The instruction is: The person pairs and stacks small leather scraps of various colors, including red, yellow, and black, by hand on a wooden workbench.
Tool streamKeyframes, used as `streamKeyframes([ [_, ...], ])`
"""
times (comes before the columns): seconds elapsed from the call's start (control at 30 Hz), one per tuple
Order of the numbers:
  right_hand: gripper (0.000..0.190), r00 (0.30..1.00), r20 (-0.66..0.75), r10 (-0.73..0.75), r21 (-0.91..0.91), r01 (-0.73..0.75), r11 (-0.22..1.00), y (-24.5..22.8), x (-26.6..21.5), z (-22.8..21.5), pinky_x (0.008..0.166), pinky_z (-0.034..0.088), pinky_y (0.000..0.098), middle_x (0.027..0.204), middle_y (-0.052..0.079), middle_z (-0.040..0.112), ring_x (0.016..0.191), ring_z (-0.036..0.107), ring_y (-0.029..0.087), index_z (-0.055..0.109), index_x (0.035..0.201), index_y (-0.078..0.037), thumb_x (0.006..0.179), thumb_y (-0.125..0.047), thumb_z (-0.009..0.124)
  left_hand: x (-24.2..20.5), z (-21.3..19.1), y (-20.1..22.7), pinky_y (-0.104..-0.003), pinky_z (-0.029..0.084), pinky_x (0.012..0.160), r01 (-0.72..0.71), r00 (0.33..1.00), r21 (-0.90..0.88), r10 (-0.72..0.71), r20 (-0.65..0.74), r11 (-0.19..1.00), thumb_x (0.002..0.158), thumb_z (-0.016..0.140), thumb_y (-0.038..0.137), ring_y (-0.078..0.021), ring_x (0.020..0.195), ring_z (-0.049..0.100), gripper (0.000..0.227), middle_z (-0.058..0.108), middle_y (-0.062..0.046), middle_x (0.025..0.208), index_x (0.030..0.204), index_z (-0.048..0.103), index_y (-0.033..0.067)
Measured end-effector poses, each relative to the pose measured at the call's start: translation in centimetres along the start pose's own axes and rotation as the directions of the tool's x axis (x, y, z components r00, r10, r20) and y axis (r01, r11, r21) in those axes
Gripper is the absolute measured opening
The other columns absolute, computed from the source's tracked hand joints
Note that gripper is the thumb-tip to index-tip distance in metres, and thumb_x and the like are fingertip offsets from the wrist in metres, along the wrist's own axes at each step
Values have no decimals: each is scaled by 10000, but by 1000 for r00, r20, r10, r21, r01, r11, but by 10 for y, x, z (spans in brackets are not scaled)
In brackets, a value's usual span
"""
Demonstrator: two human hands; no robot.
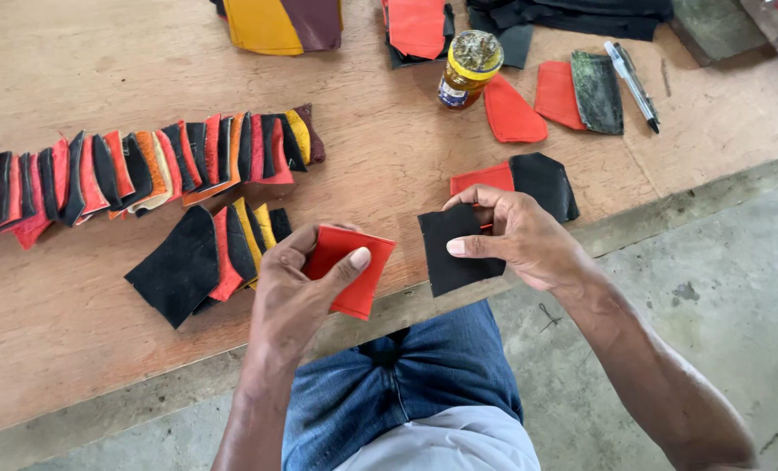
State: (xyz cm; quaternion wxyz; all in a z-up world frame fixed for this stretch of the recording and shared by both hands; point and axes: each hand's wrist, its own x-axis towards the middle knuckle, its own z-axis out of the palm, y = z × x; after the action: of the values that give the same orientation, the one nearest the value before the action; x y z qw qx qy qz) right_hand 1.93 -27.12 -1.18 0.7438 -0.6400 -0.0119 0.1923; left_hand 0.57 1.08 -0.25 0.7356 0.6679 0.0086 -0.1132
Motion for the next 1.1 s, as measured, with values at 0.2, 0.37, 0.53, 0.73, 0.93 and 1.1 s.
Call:
streamKeyframes([
  [0.2, 445, 999, -10, -50, -207, 47, 977, -3, 11, 23, 768, 602, 243, 982, 52, 726, 876, 693, 79, 628, 1187, -1, 789, 8, 827, -4, -20, -13, -295, 609, 851, 43, 990, -239, -9, 142, 970, 832, 804, 6, -172, 1012, 747, 324, 766, -158, 1021, 1041, 556, 18],
  [0.37, 511, 999, -15, -37, -332, 30, 943, -14, 13, 37, 711, 570, 210, 965, 42, 740, 828, 676, 50, 629, 1253, -32, 782, -37, 827, -2, -23, -13, -293, 612, 890, 133, 977, -279, -78, 199, 951, 884, 721, 53, -160, 983, 741, 271, 786, -175, 1088, 1135, 645, -17],
  [0.53, 465, 998, -16, -58, -397, 47, 917, -23, 10, 47, 669, 530, 195, 913, 36, 740, 782, 647, 41, 665, 1248, -29, 815, -76, 829, -1, -21, -11, -318, 614, 881, 204, 968, -270, -152, 200, 941, 901, 711, 50, -177, 943, 731, 311, 769, -186, 1061, 1184, 706, -77],
  [0.73, 404, 997, -22, -76, -391, 62, 918, -20, 13, 57, 698, 571, 202, 912, 30, 764, 796, 684, 45, 678, 1198, -28, 829, -118, 816, -2, -19, -10, -316, 616, 933, 157, 974, -336, -91, 206, 929, 865, 718, 3, -175, 995, 736, 384, 770, -155, 1112, 1238, 678, -75],
  [0.93, 380, 995, -4, -98, -401, 89, 912, -17, 16, 61, 731, 582, 211, 918, 54, 783, 828, 709, 58, 669, 1187, -33, 847, -137, 803, -2, -21, -10, -307, 644, 855, 177, 974, -282, -127, 186, 943, 849, 727, -9, -170, 927, 743, 386, 768, -168, 1086, 1228, 687, -73],
  [1.1, 375, 994, -5, -111, -437, 98, 894, -11, 18, 59, 745, 569, 209, 919, 58, 776, 833, 690, 52, 675, 1184, -29, 850, -128, 817, 1, -21, -15, -306, 639, 849, 190, 975, -316, -142, 169, 930, 864, 729, 16, -161, 909, 735, 368, 769, -171, 1079, 1218, 696, -80],
])
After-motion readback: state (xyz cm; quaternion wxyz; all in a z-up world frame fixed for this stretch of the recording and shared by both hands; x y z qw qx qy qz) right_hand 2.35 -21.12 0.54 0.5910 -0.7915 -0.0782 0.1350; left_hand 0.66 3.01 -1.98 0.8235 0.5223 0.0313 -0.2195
